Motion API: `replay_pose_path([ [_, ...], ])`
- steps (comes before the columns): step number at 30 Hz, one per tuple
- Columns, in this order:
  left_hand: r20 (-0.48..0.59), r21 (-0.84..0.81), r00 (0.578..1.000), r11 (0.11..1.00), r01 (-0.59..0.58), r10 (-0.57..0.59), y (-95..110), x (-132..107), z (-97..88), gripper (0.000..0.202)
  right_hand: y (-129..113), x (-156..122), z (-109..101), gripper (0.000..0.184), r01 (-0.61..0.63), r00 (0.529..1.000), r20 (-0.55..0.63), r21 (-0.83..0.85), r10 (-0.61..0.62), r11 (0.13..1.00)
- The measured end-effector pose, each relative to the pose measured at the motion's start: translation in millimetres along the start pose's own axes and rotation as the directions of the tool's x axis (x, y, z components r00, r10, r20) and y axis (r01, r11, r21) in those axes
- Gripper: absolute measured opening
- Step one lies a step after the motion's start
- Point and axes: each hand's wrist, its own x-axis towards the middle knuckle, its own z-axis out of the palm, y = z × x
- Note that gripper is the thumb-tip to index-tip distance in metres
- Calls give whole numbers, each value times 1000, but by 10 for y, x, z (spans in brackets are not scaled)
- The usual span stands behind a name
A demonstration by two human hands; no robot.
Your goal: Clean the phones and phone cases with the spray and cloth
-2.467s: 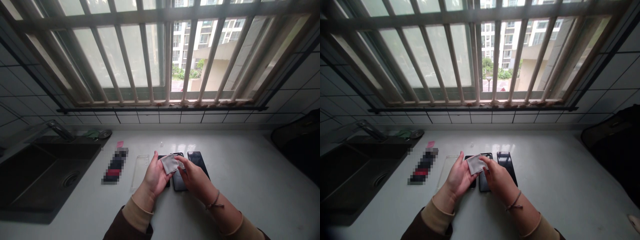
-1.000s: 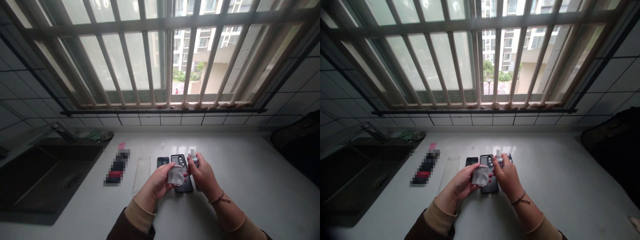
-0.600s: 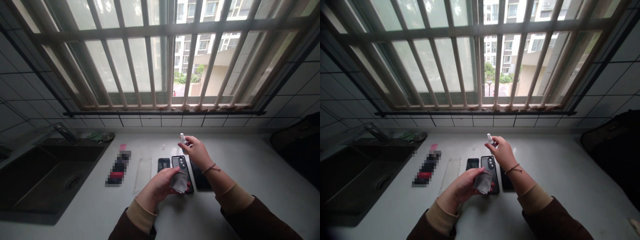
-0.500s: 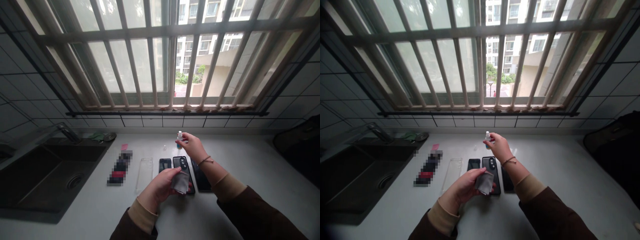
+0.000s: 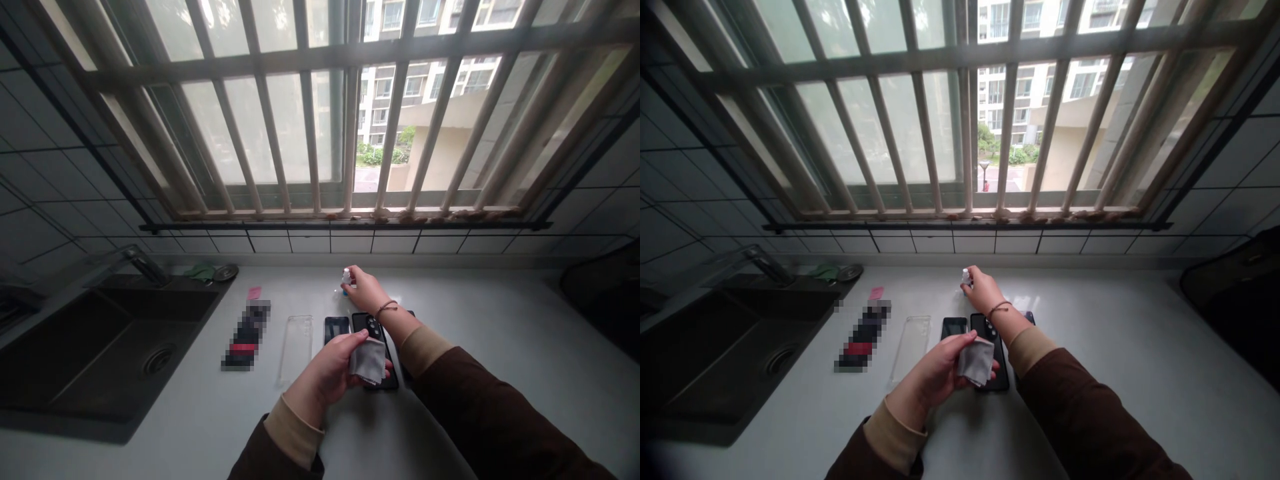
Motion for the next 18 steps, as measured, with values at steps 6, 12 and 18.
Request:
replay_pose_path([
  [6,-4,14,1000,1000,2,-2,-13,-1,14,42,24,-39,-17,41,25,999,20,-17,-25,1000],
  [12,-40,-33,999,999,-16,14,-35,43,-13,46,27,-70,-77,51,54,999,5,6,-54,998],
  [18,-42,-92,999,996,8,-12,-17,70,-32,67,-132,-307,-482,47,83,980,-184,5,-81,997],
])
